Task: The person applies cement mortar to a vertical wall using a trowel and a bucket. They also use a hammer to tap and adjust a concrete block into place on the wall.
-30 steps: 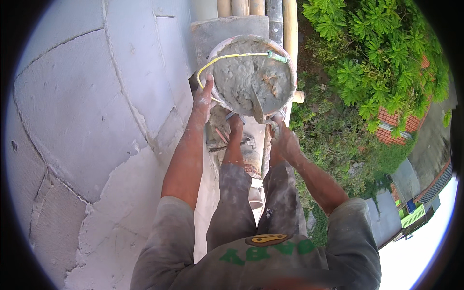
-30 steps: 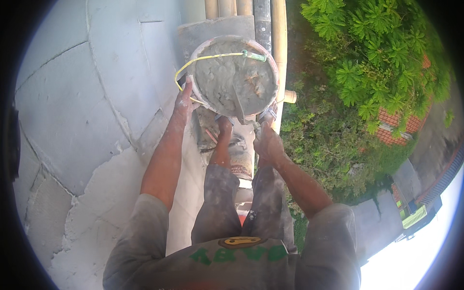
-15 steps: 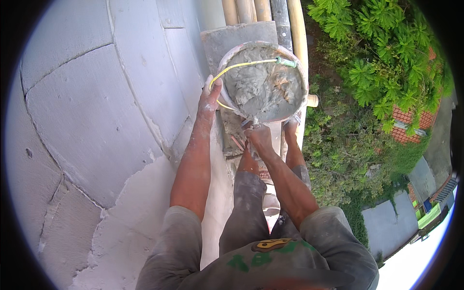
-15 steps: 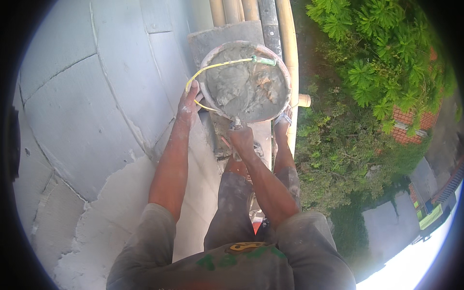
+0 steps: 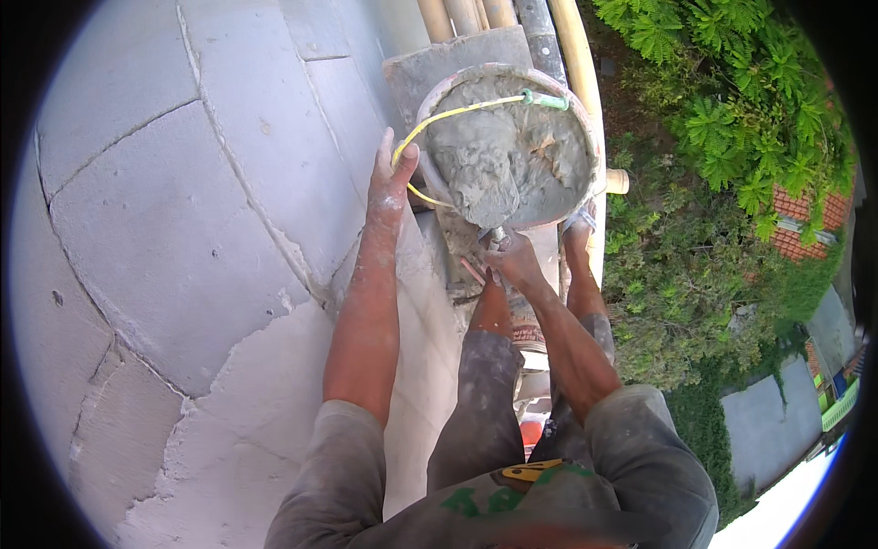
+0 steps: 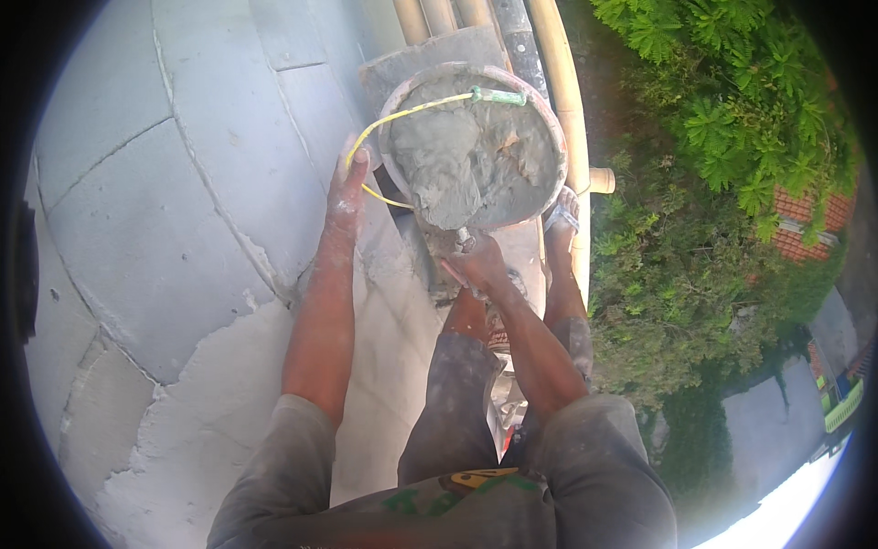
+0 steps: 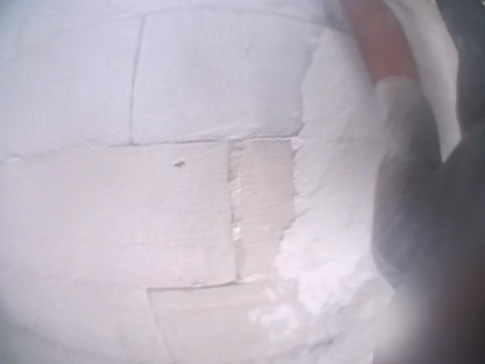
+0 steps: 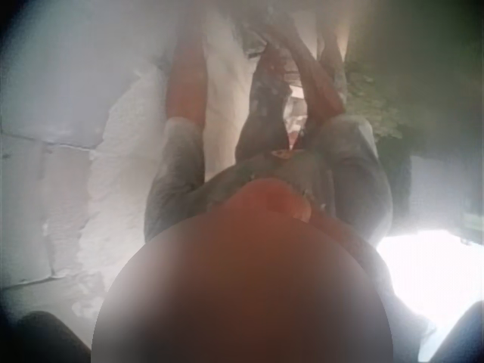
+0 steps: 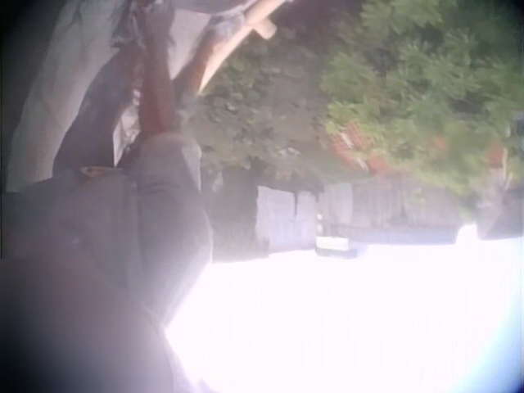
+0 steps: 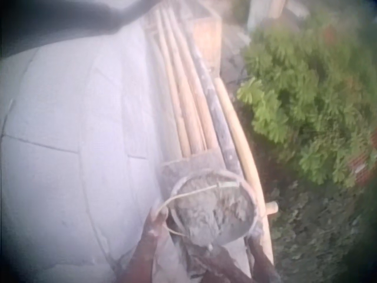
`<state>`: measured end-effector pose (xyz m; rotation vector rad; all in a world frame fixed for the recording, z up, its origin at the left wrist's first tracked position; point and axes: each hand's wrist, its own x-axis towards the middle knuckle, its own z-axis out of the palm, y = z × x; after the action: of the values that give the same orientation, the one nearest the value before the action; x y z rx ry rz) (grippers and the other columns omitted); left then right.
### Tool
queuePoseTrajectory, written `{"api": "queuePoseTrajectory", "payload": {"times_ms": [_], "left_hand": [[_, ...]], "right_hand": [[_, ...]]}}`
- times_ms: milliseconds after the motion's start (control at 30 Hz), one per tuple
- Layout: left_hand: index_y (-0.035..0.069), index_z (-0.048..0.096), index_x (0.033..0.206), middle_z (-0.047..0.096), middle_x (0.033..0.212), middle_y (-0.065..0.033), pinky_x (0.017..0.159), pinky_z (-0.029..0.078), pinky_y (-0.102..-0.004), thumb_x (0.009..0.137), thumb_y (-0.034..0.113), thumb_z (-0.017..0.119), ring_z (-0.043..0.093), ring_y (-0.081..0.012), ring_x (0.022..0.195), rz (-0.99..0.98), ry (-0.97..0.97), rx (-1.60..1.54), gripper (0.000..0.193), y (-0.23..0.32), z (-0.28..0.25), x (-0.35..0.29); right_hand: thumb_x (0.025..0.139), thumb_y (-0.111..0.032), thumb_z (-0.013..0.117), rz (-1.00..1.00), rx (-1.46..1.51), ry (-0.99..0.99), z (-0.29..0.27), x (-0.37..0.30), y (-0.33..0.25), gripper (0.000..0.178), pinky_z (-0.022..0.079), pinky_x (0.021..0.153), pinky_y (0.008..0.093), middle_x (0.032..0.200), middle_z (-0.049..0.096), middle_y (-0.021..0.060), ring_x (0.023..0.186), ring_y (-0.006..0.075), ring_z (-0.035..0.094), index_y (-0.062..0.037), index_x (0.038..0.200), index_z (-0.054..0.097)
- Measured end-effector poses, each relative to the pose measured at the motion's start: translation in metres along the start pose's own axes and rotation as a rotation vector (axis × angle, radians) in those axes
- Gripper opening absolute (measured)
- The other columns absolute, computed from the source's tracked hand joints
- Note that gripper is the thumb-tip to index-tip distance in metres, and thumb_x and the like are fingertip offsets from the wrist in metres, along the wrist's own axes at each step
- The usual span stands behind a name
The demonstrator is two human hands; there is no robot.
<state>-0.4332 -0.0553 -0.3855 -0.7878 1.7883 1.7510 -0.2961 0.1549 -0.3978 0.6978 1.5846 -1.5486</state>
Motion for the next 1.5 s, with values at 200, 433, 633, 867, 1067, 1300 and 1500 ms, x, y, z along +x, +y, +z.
{"api": "queuePoseTrajectory", "payload": {"times_ms": [200,433,633,867,1067,1300,1500], "left_hand": [[-0.001,0.013,0.151,0.017,0.154,-0.0278,0.117,0.017,-0.0424,0.080,0.038,0.077,0.017,-0.0319,0.145,0.036,0.066,-0.072,0.103,0.022,0.001,-0.033],[-0.001,0.024,0.149,0.028,0.153,-0.0221,0.116,0.019,-0.0421,0.091,0.033,0.063,0.025,-0.0283,0.143,-0.019,0.269,-0.192,0.078,0.076,0.000,-0.138],[-0.006,0.034,0.143,0.043,0.143,-0.0196,0.110,0.033,-0.0365,0.091,0.040,0.066,0.041,-0.0268,0.134,0.016,0.246,0.091,0.076,0.100,0.029,-0.261],[-0.003,0.037,0.142,0.049,0.137,-0.0163,0.107,0.036,-0.0347,0.094,0.048,0.058,0.047,-0.0255,0.129,0.132,0.124,0.057,0.073,0.146,0.045,-0.379],[-0.003,0.041,0.139,0.054,0.134,-0.0136,0.103,0.038,-0.0314,0.095,0.053,0.054,0.050,-0.0212,0.124,0.323,0.029,-0.134,0.072,0.112,0.024,-0.403],[-0.004,0.044,0.137,0.055,0.132,-0.0143,0.102,0.038,-0.0310,0.095,0.052,0.053,0.051,-0.0209,0.123,0.224,0.063,-0.214,0.070,0.136,0.003,-0.414],[-0.005,0.044,0.136,0.056,0.131,-0.0153,0.103,0.038,-0.0318,0.096,0.051,0.052,0.052,-0.0217,0.123,0.171,0.070,-0.229,0.069,0.160,-0.012,-0.404]], "right_hand": [[0.072,-0.020,0.073,-0.127,-0.157,0.061,-0.032,-0.015,-0.006,0.044,0.054,0.070,0.0382,0.091,0.069,0.0204,0.076,0.0322,0.068,0.0017,0.109,0.061],[0.072,-0.019,0.071,0.022,-0.269,-0.062,-0.103,-0.102,-0.089,0.043,0.052,0.079,0.0356,0.096,0.070,0.0165,0.085,0.0255,0.067,0.0005,0.110,0.063],[0.072,-0.012,0.068,-0.454,-0.257,-0.026,-0.095,-0.220,-0.243,0.033,0.049,0.053,0.0297,0.067,0.063,0.0048,0.055,0.0126,0.059,-0.0031,0.104,0.066],[0.075,-0.007,0.070,-0.915,-0.081,-0.115,-0.017,-0.308,-0.463,0.020,0.046,0.047,0.0295,0.065,0.057,0.0039,0.050,0.0131,0.055,-0.0029,0.088,0.055],[0.075,-0.007,0.063,-1.098,-0.069,-0.080,0.088,-0.363,-0.660,0.017,0.045,0.041,0.0327,0.064,0.056,0.0090,0.043,0.0176,0.057,0.0013,0.086,0.052],[0.072,-0.010,0.060,-1.238,-0.379,0.379,0.169,-0.367,-0.776,0.031,0.051,0.078,0.0438,0.092,0.066,0.0276,0.092,0.0394,0.065,0.0071,0.098,0.058],[0.068,-0.011,0.062,-1.280,-0.596,0.392,0.171,-0.386,-0.783,0.037,0.052,0.081,0.0443,0.094,0.066,0.0280,0.093,0.0408,0.066,0.0106,0.097,0.059]]}}
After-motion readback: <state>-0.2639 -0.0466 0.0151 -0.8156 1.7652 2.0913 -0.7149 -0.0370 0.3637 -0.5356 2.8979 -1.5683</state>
